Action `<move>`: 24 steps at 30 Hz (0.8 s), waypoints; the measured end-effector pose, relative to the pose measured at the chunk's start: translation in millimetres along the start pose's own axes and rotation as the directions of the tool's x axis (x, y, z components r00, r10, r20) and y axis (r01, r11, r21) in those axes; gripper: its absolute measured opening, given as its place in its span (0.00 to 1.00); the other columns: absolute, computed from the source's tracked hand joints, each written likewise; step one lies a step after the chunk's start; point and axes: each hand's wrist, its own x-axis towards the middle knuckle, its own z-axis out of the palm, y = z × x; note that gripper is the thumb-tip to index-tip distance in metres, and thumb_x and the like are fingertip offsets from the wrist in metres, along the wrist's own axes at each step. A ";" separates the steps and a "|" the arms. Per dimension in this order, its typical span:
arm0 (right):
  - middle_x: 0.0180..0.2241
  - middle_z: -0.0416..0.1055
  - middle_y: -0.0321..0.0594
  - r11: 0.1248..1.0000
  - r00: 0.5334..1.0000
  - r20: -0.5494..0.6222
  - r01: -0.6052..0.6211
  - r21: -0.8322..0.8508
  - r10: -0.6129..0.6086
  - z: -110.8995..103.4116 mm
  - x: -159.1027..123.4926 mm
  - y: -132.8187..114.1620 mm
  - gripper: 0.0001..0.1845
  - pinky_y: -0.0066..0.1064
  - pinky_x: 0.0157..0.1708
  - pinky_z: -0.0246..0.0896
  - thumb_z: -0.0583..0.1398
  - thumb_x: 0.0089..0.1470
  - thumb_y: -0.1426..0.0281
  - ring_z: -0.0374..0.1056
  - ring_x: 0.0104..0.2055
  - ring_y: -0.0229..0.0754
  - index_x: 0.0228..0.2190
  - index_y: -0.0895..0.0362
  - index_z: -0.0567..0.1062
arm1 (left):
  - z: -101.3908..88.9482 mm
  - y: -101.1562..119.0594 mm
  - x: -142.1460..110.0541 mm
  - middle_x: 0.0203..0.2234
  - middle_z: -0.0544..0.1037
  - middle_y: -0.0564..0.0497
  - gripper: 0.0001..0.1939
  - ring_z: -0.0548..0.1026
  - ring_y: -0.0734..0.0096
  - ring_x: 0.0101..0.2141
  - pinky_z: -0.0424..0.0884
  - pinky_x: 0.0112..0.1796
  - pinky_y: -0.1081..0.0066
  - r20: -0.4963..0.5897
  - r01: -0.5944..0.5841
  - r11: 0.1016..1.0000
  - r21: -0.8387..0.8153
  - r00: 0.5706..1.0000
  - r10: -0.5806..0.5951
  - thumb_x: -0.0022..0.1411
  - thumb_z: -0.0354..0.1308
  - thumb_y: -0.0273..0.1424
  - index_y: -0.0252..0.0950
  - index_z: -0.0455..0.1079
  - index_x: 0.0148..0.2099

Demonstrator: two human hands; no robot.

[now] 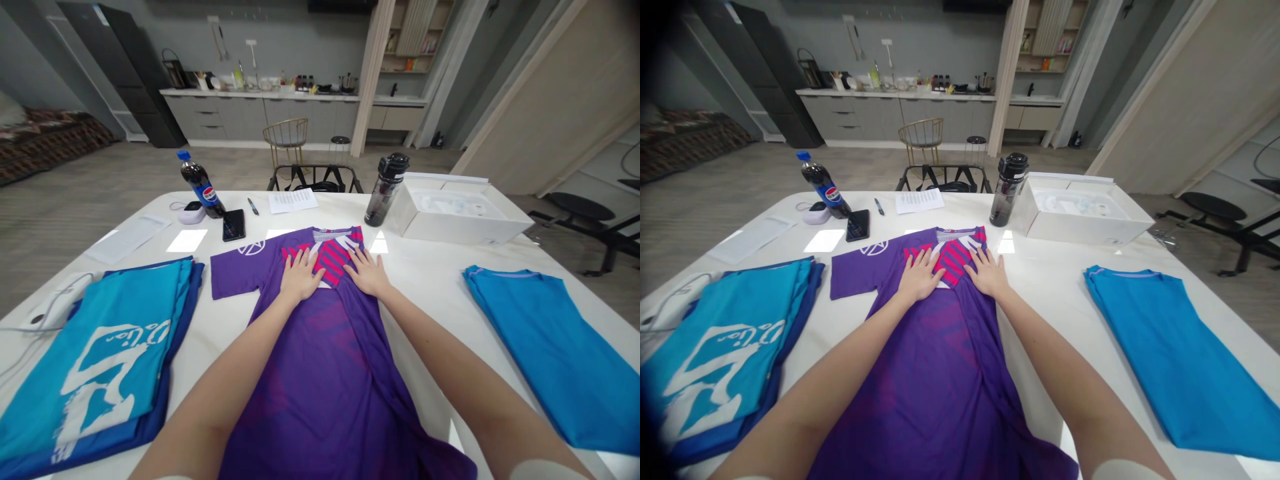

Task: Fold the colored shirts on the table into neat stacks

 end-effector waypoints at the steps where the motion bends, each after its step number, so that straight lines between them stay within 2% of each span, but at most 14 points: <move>1: 0.74 0.43 0.41 1.000 1.000 0.002 -0.008 0.000 0.008 -0.3 -4.1 0.5 0.38 0.65 0.68 0.28 0.42 0.68 0.45 0.37 0.75 0.56 0.72 0.46 0.49 | -1.2 0.7 0.1 0.72 0.52 0.43 0.35 0.48 0.49 0.72 0.39 0.68 0.42 0.008 0.003 1.000 0.001 1.000 -0.003 0.71 0.42 0.53 0.41 0.56 0.73; 6: 0.73 0.44 0.40 0.998 0.998 -0.001 0.059 0.001 -0.059 -3.3 -45.5 1.4 0.35 0.66 0.68 0.28 0.44 0.69 0.47 0.38 0.75 0.56 0.71 0.45 0.53 | -2.6 2.8 0.0 0.73 0.51 0.43 0.36 0.46 0.51 0.72 0.38 0.68 0.44 0.031 0.017 1.000 0.014 0.999 -0.018 0.71 0.40 0.53 0.41 0.54 0.74; 10: 0.73 0.47 0.42 0.991 0.992 0.021 0.126 0.055 -0.127 -4.0 -92.7 5.7 0.33 0.59 0.70 0.29 0.46 0.70 0.50 0.38 0.75 0.54 0.69 0.47 0.58 | -5.2 4.5 -1.8 0.73 0.52 0.42 0.36 0.47 0.50 0.72 0.38 0.67 0.43 0.037 0.013 1.000 0.023 0.999 -0.013 0.71 0.41 0.53 0.41 0.55 0.73; 12: 0.73 0.47 0.44 0.983 0.991 0.019 0.127 0.129 -0.131 -3.8 -115.7 8.9 0.32 0.58 0.70 0.31 0.47 0.69 0.50 0.38 0.75 0.54 0.67 0.49 0.62 | -10.2 8.6 -4.1 0.71 0.55 0.41 0.33 0.50 0.49 0.71 0.38 0.67 0.41 -0.003 -0.002 0.999 0.043 1.000 0.002 0.72 0.42 0.51 0.41 0.57 0.72; 13: 0.72 0.48 0.46 0.977 0.992 0.016 0.124 0.173 -0.128 -3.5 -127.2 10.4 0.31 0.58 0.70 0.32 0.48 0.69 0.50 0.39 0.75 0.54 0.66 0.49 0.64 | -13.5 12.2 -5.8 0.70 0.58 0.39 0.32 0.52 0.48 0.70 0.38 0.66 0.40 -0.041 -0.027 0.998 0.059 0.999 0.030 0.72 0.43 0.49 0.40 0.59 0.71; 15: 0.72 0.50 0.48 0.960 0.991 0.006 0.124 0.251 -0.130 -3.2 -150.9 12.3 0.30 0.58 0.70 0.33 0.52 0.67 0.49 0.40 0.74 0.55 0.63 0.50 0.69 | -20.2 23.0 -11.8 0.65 0.66 0.36 0.26 0.59 0.48 0.66 0.42 0.66 0.42 -0.100 -0.149 0.984 0.100 0.982 0.159 0.73 0.44 0.42 0.37 0.65 0.67; 17: 0.70 0.54 0.50 0.942 0.989 -0.020 0.148 0.302 -0.149 -4.2 -176.6 12.1 0.28 0.59 0.69 0.35 0.57 0.64 0.49 0.45 0.73 0.56 0.59 0.51 0.73 | -25.3 38.4 -22.5 0.57 0.73 0.36 0.21 0.67 0.50 0.60 0.51 0.63 0.47 -0.086 -0.328 0.935 0.136 0.936 0.341 0.73 0.46 0.34 0.36 0.71 0.61; 19: 0.67 0.58 0.50 0.923 0.985 -0.059 0.171 0.345 -0.161 -7.8 -204.2 9.3 0.26 0.56 0.69 0.40 0.61 0.61 0.51 0.51 0.71 0.55 0.55 0.51 0.75 | -27.7 56.6 -39.4 0.51 0.75 0.38 0.18 0.70 0.54 0.53 0.60 0.57 0.53 -0.004 -0.493 0.859 0.139 0.867 0.499 0.70 0.47 0.28 0.36 0.74 0.55; 22: 0.61 0.64 0.50 0.894 0.984 -0.100 0.177 0.412 -0.148 -19.7 -247.0 1.5 0.25 0.50 0.66 0.52 0.63 0.59 0.55 0.60 0.65 0.51 0.55 0.51 0.73 | -27.6 82.7 -74.7 0.48 0.75 0.42 0.17 0.70 0.59 0.49 0.64 0.50 0.59 0.112 -0.655 0.750 0.094 0.755 0.646 0.68 0.49 0.25 0.37 0.74 0.54; 24: 0.55 0.68 0.48 0.891 0.986 -0.097 0.163 0.424 -0.135 -30.0 -274.4 -3.4 0.25 0.46 0.61 0.59 0.65 0.58 0.55 0.65 0.60 0.51 0.54 0.51 0.73 | -27.4 96.2 -99.7 0.49 0.75 0.44 0.17 0.70 0.61 0.48 0.64 0.49 0.62 0.154 -0.711 0.702 0.051 0.700 0.697 0.68 0.50 0.25 0.38 0.74 0.54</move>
